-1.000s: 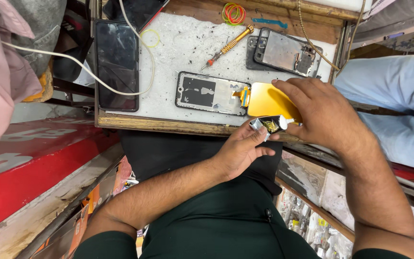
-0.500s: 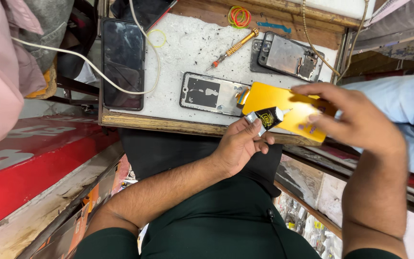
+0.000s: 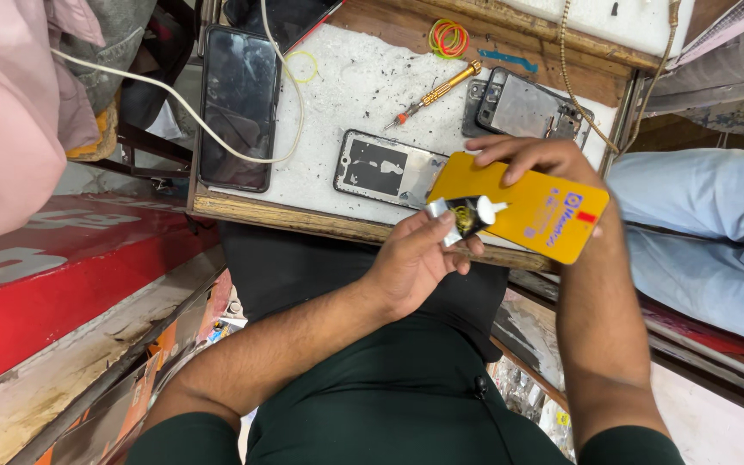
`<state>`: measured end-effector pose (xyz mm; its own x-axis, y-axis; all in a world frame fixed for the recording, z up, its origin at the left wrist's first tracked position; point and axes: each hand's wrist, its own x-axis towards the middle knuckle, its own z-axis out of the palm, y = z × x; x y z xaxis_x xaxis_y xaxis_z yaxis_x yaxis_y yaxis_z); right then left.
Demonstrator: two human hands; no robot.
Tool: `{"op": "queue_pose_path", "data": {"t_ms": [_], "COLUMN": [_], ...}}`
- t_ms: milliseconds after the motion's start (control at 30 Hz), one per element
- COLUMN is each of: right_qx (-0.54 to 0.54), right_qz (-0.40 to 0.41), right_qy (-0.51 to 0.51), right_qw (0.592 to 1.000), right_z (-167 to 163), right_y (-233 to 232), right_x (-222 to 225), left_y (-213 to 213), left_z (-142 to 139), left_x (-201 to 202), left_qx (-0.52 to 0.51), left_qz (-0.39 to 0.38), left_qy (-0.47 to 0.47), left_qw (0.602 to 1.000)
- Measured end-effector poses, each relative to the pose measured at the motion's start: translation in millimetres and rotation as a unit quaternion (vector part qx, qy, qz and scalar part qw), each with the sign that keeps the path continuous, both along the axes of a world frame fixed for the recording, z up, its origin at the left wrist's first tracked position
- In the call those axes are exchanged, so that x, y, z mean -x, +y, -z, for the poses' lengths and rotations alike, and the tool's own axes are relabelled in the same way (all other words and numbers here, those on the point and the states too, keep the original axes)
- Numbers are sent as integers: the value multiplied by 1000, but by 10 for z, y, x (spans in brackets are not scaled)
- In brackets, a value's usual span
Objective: The person applies adhesive to a smartphone frame, places a battery inside, and secures the device with rubber bands. The person then holds the assembled phone while it is connected to a charger.
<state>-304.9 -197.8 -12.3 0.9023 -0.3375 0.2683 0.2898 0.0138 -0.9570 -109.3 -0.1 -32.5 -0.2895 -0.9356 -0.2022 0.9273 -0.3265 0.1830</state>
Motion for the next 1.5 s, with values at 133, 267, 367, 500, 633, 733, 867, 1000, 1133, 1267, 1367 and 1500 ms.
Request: {"op": "queue_pose_path", "data": {"t_ms": [133, 267, 367, 500, 633, 733, 867, 1000, 1133, 1267, 1367, 1500], "right_qx": [-163, -188, -218, -234, -265, -279, -220, -229, -238, -242, -235, -232], "right_qz": [7, 36, 37, 94, 166, 223, 283, 285, 285, 285, 285, 282], "right_qy": [-56, -36, -6, 60, 84, 61, 42, 4, -11, -15, -19, -23], "right_qw": [985, 981, 975, 966, 946, 932, 933, 931, 928, 927, 929, 931], "right_z": [80, 233, 264, 144, -16, -13, 68, 206, 309, 341, 351, 399], "right_y": [-31, -80, -97, -56, 90, 269, 292, 179, 147, 135, 113, 100], "right_x": [-285, -351, -403, -485, -541, -650, -770, -815, -760, -720, -698, -633], "left_y": [109, 223, 211, 65, -149, -327, -286, -51, -87, -224, -312, -363], "left_z": [53, 116, 122, 79, 13, -29, -114, -157, -76, -6, 20, 43], "left_x": [-213, -399, -461, -529, -702, -928, -1055, -937, -672, -454, -364, -295], "left_qx": [26, 5, 14, 10, 15, -47, 52, 104, 192, 214, 222, 233], "left_qz": [-40, -165, -210, -236, -271, -239, -247, -172, -178, -184, -183, -176], "left_qy": [4, -154, -176, -186, -194, -249, -426, -663, -794, -835, -857, -874], "left_qw": [999, 974, 962, 954, 943, 937, 869, 721, 548, 473, 427, 387]}}
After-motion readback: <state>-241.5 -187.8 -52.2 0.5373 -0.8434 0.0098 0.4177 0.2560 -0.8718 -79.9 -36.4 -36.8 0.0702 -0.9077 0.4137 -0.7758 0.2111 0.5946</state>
